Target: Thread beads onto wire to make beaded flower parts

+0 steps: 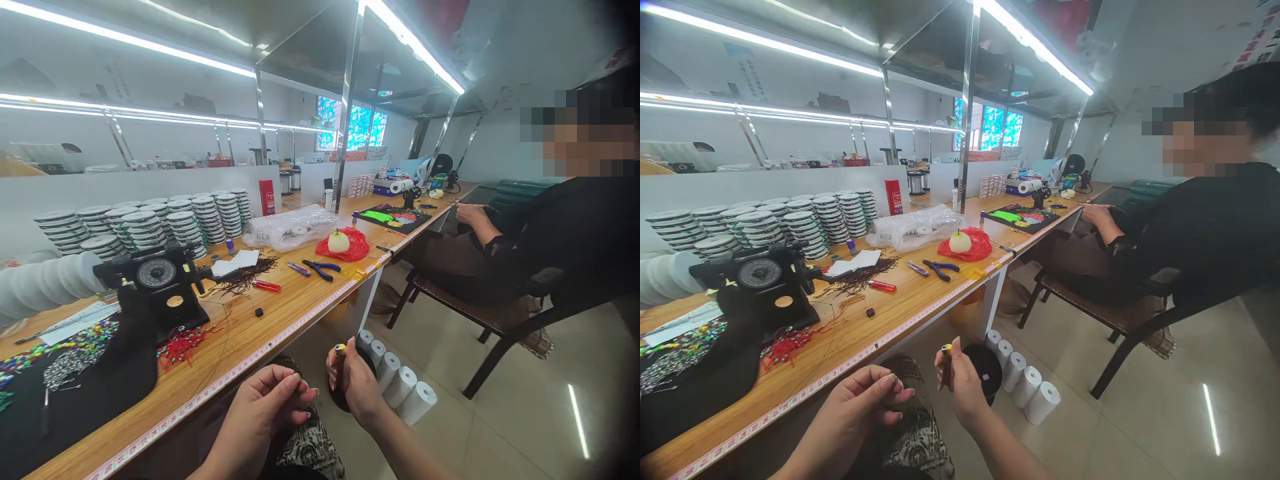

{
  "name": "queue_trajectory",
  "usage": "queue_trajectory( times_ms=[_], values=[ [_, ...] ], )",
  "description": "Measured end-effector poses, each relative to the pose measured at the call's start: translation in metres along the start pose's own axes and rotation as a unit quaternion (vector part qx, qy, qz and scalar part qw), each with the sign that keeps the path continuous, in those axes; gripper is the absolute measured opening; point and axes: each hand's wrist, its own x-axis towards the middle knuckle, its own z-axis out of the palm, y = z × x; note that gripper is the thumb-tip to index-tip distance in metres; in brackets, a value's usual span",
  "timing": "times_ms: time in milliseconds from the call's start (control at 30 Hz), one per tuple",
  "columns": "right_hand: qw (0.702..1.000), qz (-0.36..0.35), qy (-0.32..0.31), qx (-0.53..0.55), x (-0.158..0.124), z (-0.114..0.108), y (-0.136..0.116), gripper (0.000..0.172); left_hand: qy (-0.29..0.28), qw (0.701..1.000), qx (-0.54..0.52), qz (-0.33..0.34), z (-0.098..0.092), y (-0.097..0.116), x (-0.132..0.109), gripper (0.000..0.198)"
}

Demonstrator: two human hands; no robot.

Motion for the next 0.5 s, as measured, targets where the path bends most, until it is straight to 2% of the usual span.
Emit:
queue_trajectory(
  times_ms=[100,200,333,500],
  values=[
    [0.990,-0.094,-0.004,-0.102,0.006,0.005,-0.027,0.050,-0.006,0.997,-0.078,-0.022,-0.003,0.014,-0.010,0.024],
    [0.959,-0.171,0.008,-0.227,0.022,0.016,-0.055,0.035,0.005,0.996,-0.092,0.007,-0.013,0.020,-0.013,0.021],
    [0.926,-0.219,0.039,-0.304,0.069,0.038,-0.078,0.011,0.023,0.997,-0.072,0.035,-0.027,0.025,-0.012,0.020],
    [0.910,-0.226,0.040,-0.344,0.134,0.075,-0.079,0.008,0.067,0.997,-0.018,0.039,-0.041,0.035,-0.024,0.033]
  ],
)
